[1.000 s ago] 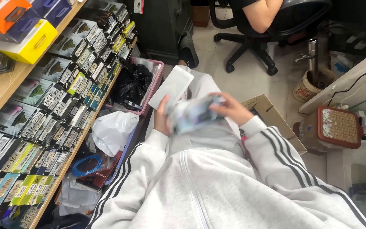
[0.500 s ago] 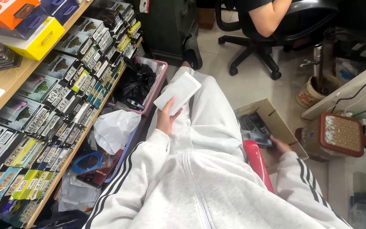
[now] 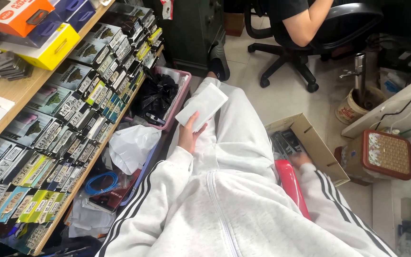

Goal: The person sits on a chair and handles small white packets and product boxes, placing them into a cardboard box on the floor. They repeatedly pick up items, inspect them, and stack them before moving them to the box.

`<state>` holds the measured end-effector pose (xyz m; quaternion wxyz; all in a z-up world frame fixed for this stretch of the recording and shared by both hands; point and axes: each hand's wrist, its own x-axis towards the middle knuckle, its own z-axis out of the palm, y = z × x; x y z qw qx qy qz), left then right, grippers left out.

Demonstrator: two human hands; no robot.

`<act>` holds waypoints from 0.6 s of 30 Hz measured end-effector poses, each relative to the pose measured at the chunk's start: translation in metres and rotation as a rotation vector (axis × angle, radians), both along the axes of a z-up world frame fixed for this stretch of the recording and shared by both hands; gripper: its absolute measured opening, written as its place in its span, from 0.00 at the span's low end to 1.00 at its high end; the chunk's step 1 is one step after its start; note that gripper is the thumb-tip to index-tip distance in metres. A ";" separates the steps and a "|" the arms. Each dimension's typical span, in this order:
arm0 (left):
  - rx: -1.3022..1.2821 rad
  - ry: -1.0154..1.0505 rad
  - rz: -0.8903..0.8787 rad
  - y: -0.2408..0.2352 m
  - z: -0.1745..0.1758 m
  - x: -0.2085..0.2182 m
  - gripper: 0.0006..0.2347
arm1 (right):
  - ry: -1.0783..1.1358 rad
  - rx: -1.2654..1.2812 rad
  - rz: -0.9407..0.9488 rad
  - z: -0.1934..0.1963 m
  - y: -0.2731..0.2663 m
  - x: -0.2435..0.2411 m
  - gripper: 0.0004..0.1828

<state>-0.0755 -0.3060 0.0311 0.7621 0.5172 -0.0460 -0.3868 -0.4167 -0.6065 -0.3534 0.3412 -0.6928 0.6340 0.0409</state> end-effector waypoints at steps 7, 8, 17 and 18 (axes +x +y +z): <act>-0.005 -0.021 -0.045 0.000 -0.009 0.002 0.28 | -0.748 -0.019 0.131 0.309 0.083 0.136 0.25; -0.004 -0.033 -0.044 0.000 -0.008 0.002 0.28 | -0.905 0.085 0.198 0.350 0.100 0.151 0.24; 0.101 -0.123 -0.276 0.004 0.004 -0.007 0.40 | -1.148 0.196 0.245 0.342 0.142 0.238 0.25; 0.102 -0.120 -0.275 0.001 -0.014 -0.001 0.40 | -1.145 0.198 0.245 0.335 0.136 0.236 0.25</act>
